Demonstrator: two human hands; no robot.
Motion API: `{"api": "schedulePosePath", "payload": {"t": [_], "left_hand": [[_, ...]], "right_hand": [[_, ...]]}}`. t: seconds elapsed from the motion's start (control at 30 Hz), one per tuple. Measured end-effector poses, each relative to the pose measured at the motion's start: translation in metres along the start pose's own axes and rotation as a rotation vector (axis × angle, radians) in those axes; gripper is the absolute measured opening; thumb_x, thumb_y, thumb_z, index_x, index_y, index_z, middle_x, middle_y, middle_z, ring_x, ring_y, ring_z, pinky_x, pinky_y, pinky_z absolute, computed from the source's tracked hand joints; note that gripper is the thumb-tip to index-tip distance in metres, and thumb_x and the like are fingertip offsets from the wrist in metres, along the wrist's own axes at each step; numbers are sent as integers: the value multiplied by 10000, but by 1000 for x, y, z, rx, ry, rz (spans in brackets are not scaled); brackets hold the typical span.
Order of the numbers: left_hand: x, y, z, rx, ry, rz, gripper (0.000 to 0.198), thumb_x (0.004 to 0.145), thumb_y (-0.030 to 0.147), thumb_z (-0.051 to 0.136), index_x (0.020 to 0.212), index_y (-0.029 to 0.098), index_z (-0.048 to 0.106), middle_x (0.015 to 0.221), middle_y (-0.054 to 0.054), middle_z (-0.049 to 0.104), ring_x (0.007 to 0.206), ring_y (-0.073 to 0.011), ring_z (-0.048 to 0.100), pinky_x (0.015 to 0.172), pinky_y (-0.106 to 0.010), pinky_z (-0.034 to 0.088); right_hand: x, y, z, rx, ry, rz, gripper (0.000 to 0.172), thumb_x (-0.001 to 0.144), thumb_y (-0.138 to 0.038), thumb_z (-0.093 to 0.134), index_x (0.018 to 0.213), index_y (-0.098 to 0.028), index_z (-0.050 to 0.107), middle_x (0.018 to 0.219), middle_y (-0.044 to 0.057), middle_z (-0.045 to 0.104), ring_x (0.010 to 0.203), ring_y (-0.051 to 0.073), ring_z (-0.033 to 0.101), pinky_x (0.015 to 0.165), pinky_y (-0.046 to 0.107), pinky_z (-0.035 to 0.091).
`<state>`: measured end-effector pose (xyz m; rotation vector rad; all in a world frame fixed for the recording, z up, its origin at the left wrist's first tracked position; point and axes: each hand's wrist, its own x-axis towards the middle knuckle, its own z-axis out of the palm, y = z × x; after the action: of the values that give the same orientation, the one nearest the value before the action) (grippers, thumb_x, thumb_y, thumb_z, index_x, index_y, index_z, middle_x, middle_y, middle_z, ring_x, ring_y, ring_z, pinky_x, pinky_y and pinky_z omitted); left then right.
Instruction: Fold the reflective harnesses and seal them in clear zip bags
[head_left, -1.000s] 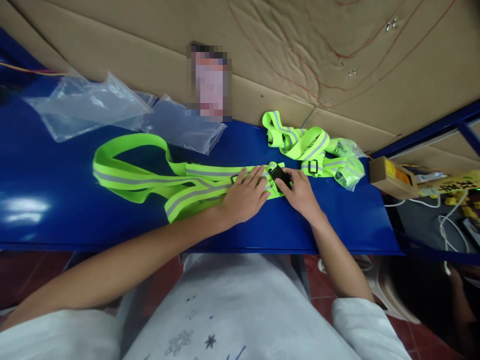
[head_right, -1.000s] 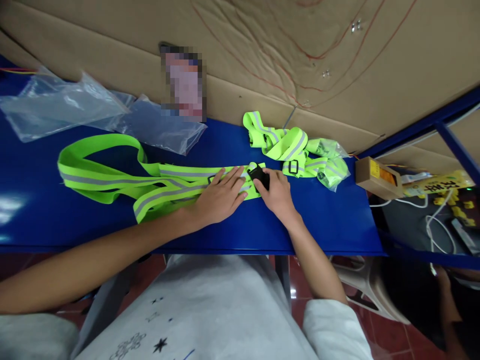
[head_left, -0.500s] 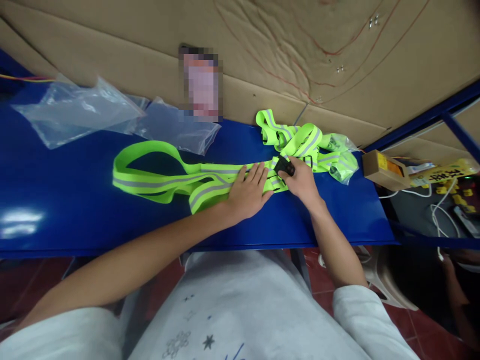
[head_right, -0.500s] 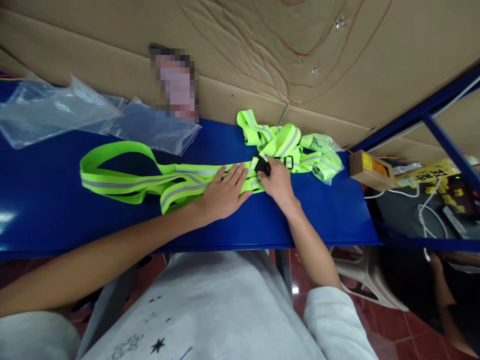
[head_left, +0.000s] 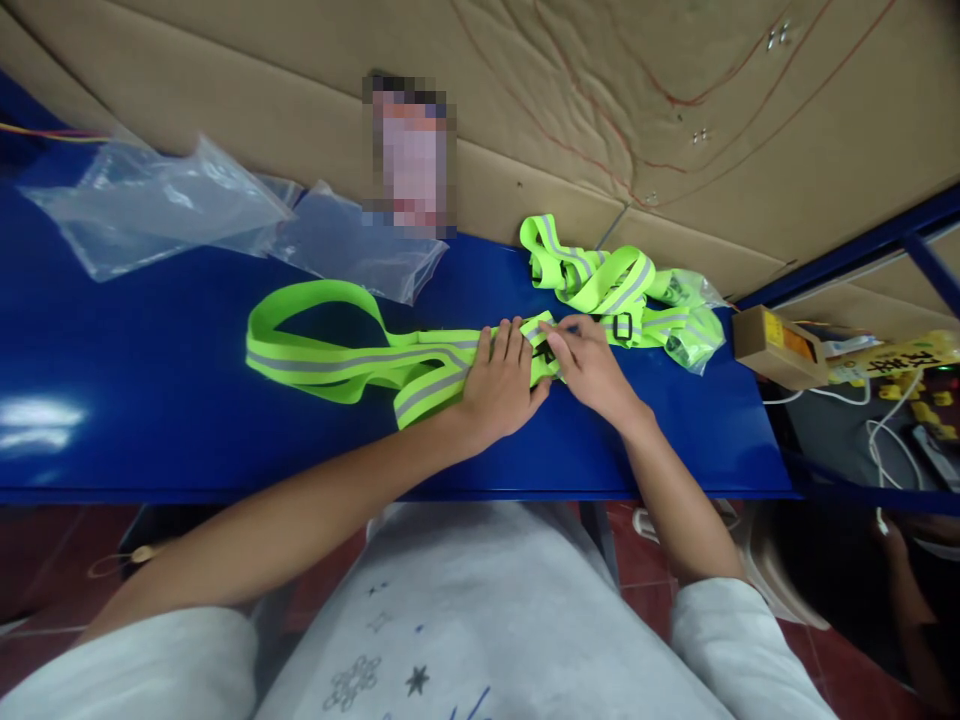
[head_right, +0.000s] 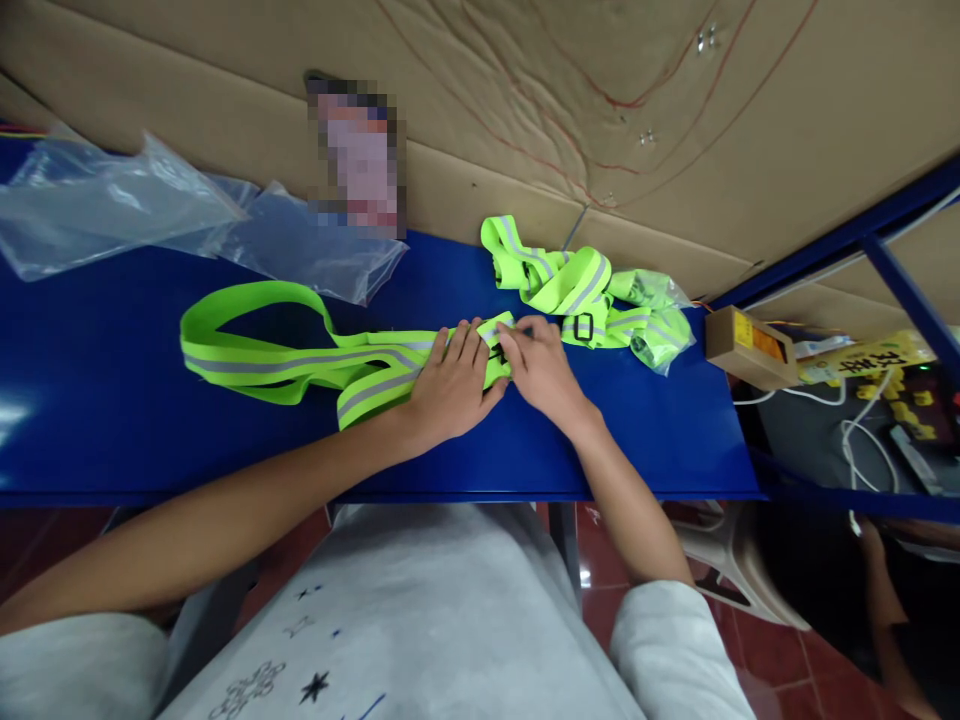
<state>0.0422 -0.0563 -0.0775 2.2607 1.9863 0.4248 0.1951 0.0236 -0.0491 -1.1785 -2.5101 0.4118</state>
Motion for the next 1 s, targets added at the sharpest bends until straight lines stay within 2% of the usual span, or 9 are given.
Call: {"api": "schedulePosePath", "payload": {"t": [0.1, 0.17, 0.33, 0.53, 0.63, 0.73, 0.83, 0.9, 1.0], "left_hand": [[0, -1, 0, -5, 16, 10, 758, 1056, 464, 349, 1538, -119, 392, 1648, -342, 310, 1574, -452, 289, 1309, -596, 187], [1, -2, 0, -13, 9, 14, 765, 1049, 449, 376, 1534, -143, 373, 1655, -361, 265, 1575, -459, 280, 1310, -591, 188], [3, -8, 1, -40, -22, 10, 777, 1014, 399, 464, 1502, -196, 358, 1653, -398, 197, 1585, -470, 240, 1310, -568, 220], [2, -13, 2, -3, -17, 70, 710, 1022, 385, 456, 1460, -174, 435, 1609, -403, 319, 1568, -475, 282, 1309, -574, 225], [2, -13, 0, -7, -22, 77, 683, 1018, 374, 468, 1458, -148, 455, 1611, -391, 332, 1568, -464, 295, 1308, -571, 236], [3, -13, -4, -6, -49, 78, 703, 1022, 377, 465, 1499, -138, 417, 1634, -369, 312, 1575, -445, 291, 1310, -544, 245], [3, -15, -8, 2, -50, 35, 807, 1031, 472, 458, 1581, -100, 310, 1668, -332, 269, 1573, -433, 307, 1312, -617, 176], [2, -16, -10, -3, -53, 11, 853, 1039, 545, 426, 1612, -67, 268, 1684, -302, 257, 1575, -419, 310, 1312, -639, 138], [2, -14, -9, -6, -62, 2, 808, 1061, 537, 379, 1611, -49, 299, 1690, -288, 257, 1590, -403, 283, 1324, -580, 153]], "right_hand": [[6, 18, 4, 119, 41, 245, 655, 924, -577, 652, 1398, -126, 615, 1329, 204, 560, 1293, 341, 537, 1154, 536, 420], [8, 24, 10, 191, 30, 337, 685, 860, -616, 700, 1316, -111, 623, 1280, 203, 598, 1210, 324, 589, 1076, 502, 486], [8, 21, 23, 275, 26, 342, 509, 872, -613, 664, 1119, -173, 589, 1078, 98, 690, 976, 247, 661, 916, 421, 537], [9, 16, 25, 361, 44, 325, 569, 855, -559, 710, 1236, -161, 568, 1129, 107, 690, 1004, 246, 662, 911, 393, 527], [9, 11, 26, 400, 48, 265, 465, 877, -564, 679, 1132, -178, 635, 1081, 90, 673, 1015, 245, 637, 921, 387, 519], [8, 9, 26, 518, 118, 246, 441, 873, -560, 673, 1102, -187, 618, 1070, 76, 670, 1013, 231, 627, 905, 366, 526], [8, 14, 21, 632, 154, 277, 431, 833, -529, 708, 1076, -189, 600, 1053, 66, 692, 987, 229, 642, 911, 376, 535], [9, 22, 14, 581, 154, 330, 419, 817, -514, 716, 1055, -188, 604, 1049, 71, 708, 975, 244, 659, 918, 405, 542], [10, 28, 1, 406, 159, 381, 380, 817, -433, 721, 1076, -170, 628, 1070, 99, 719, 992, 283, 664, 965, 473, 536]]}}
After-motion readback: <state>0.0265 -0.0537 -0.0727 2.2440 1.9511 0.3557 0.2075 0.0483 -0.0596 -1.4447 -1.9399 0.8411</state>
